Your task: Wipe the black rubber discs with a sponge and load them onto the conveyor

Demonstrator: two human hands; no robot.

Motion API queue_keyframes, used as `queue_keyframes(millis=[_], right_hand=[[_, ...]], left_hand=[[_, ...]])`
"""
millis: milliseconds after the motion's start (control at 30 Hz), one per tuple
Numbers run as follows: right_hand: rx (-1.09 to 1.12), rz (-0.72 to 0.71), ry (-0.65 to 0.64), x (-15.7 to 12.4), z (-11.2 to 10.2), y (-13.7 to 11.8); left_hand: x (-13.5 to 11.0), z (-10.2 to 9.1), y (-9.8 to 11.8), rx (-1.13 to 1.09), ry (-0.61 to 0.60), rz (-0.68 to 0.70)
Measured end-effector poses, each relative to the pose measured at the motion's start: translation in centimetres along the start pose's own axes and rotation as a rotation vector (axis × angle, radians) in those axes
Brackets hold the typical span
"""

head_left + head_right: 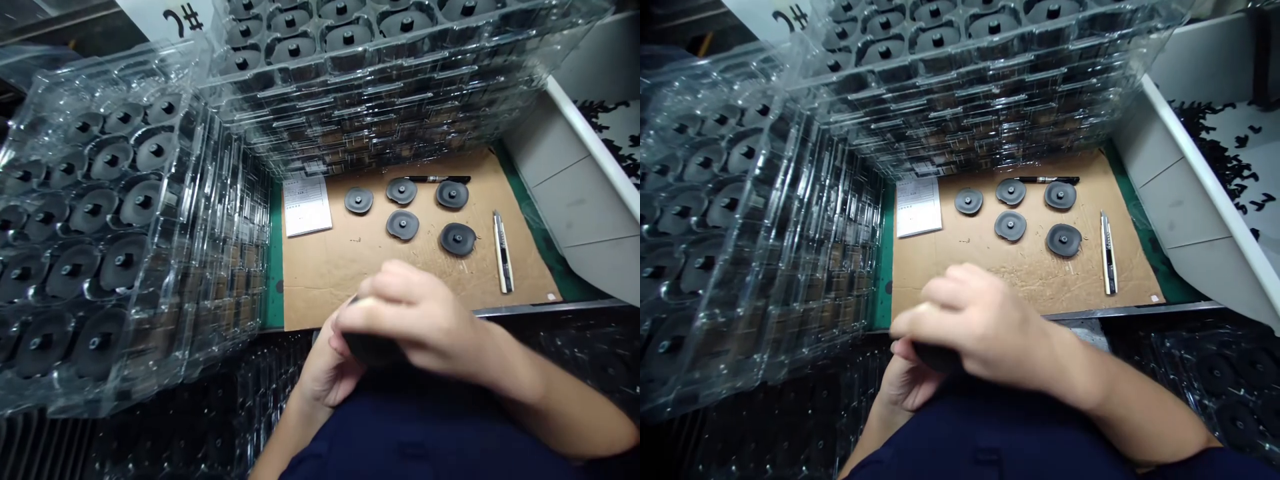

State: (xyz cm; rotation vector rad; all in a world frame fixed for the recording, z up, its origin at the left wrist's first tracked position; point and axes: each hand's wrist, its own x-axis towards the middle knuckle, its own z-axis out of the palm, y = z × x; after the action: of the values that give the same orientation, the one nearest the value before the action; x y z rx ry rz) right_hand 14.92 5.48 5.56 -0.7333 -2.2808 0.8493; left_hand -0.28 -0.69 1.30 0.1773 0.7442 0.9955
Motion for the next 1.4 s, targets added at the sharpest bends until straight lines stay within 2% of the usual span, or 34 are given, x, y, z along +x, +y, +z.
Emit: queue_keyframes(millis=[100,167,233,300,367,433,533,600,667,700,767,833,933,967,1100,1233,1267,1367,1400], right_hand=[[0.01,0.327,0.097,-1.2,-0.1,2.5],[0.012,0.511,0.083,-2.9,0.9,4.2],[0.063,0.599,0.003,-5.0,2.8,5.3],[0.131,0.628,-0.079,-6.9,4.9,6.0],[0.174,0.632,-0.121,-8.0,6.2,6.1],[0.168,0.651,-0.089,-7.9,5.8,5.4],[0.065,0.641,0.143,-6.0,3.2,3.0],[-0.007,0.45,0.257,-4.3,1.5,1.0],[-0.012,0.221,0.23,-2.9,0.8,-0.5],[0.0,0.173,0.179,-2.5,0.8,-1.0],[-0.003,0.222,0.09,-2.0,1.1,-1.3],[-0.018,0.302,0.073,-2.0,1.4,-1.1],[0.033,0.244,0.208,-2.2,1.6,-0.9],[0.055,0.243,0.213,-2.3,1.6,-0.9],[0.007,0.348,0.091,-2.5,1.1,-1.3],[0.063,0.207,0.273,-2.2,1.5,-1.6],[0.083,0.21,0.267,-2.1,1.6,-1.6],[0.074,0.319,0.124,-2.0,1.7,-1.4],[0.06,0.328,0.113,-1.9,1.6,-1.3]], left_hand=[[-0.3,-0.3,0.1,-0.063,-0.062,-0.042],[-0.5,-0.7,0.3,-0.112,-0.106,-0.067],[-0.6,-1.0,0.3,-0.134,-0.116,-0.066],[-0.6,-1.3,0.3,-0.138,-0.104,-0.064],[-0.5,-1.3,0.2,-0.136,-0.089,-0.067],[-0.5,-1.2,0.1,-0.129,-0.08,-0.068],[-0.3,-0.8,0.1,-0.099,-0.045,-0.041],[-0.2,-0.7,0.1,-0.071,-0.022,-0.008],[0.0,-0.7,0.1,-0.027,0.019,0.022],[0.0,-0.8,0.1,0.001,0.051,0.033],[0.1,-1.0,0.0,0.046,0.114,0.051],[0.1,-1.2,0.0,0.046,0.12,0.065],[0.0,-1.2,0.2,0.025,0.11,0.096],[0.0,-1.2,0.2,0.034,0.124,0.109],[-0.1,-1.1,0.5,0.047,0.144,0.138],[-0.1,-0.8,0.7,0.035,0.09,0.139],[-0.1,-0.7,0.7,0.04,0.092,0.141],[0.0,-0.7,0.7,0.036,0.115,0.154],[0.0,-0.6,0.7,0.028,0.113,0.152]])
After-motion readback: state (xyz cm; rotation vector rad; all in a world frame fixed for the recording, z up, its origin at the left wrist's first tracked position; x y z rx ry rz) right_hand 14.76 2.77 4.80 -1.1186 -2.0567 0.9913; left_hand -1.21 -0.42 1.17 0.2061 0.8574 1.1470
